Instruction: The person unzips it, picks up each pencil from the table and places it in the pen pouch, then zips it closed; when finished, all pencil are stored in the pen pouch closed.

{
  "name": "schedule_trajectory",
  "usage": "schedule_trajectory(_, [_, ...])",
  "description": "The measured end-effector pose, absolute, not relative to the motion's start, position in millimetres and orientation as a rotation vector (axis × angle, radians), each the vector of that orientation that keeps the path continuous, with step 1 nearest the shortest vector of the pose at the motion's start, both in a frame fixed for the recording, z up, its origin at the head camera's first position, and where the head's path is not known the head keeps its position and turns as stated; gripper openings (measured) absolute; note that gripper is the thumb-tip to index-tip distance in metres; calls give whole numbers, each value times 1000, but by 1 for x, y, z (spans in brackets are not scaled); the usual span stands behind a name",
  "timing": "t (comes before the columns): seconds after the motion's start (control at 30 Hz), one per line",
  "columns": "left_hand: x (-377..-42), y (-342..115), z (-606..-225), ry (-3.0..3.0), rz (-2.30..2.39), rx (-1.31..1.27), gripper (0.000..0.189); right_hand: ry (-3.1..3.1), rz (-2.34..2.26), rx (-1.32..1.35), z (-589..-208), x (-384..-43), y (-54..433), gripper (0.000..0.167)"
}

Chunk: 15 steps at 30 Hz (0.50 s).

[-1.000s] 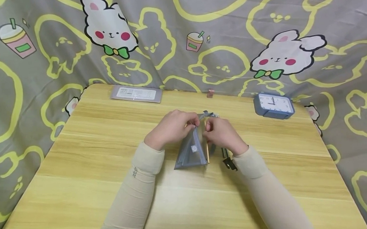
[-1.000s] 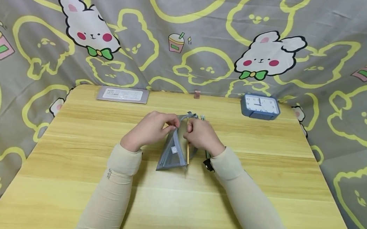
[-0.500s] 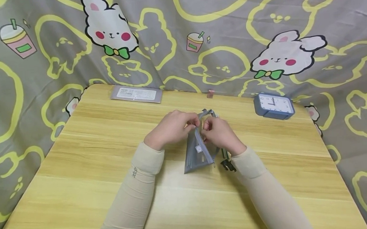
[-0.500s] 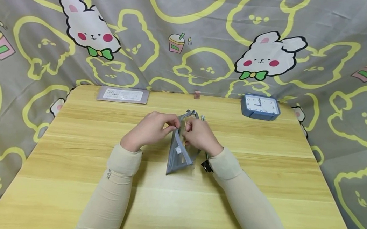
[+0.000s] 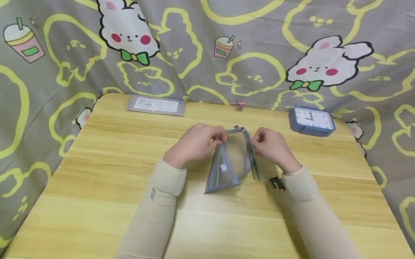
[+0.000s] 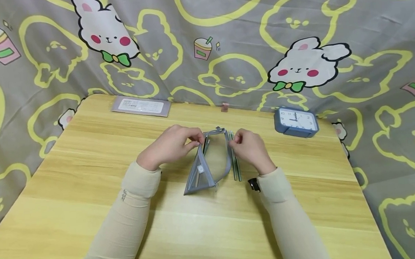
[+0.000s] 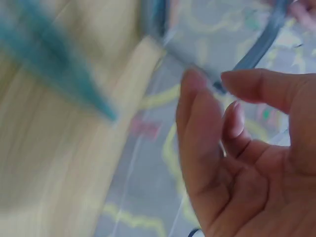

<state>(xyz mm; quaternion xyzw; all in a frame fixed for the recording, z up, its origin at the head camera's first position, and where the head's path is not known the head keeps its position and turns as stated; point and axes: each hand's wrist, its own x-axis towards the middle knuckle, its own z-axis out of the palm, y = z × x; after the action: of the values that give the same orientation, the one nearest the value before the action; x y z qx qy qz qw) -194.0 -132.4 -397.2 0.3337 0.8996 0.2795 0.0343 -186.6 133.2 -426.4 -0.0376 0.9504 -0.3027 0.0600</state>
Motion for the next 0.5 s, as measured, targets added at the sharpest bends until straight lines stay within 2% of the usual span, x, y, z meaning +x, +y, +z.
schedule_trajectory(0.2, [-194,-132,-398,2772,856,1014,14,2978,-638,-27,-452,-192,153,8])
schedule_trajectory(0.5, [-194,-131,-398,2774,868,1010,15,2956,-604,-97,-469,-190,143,8])
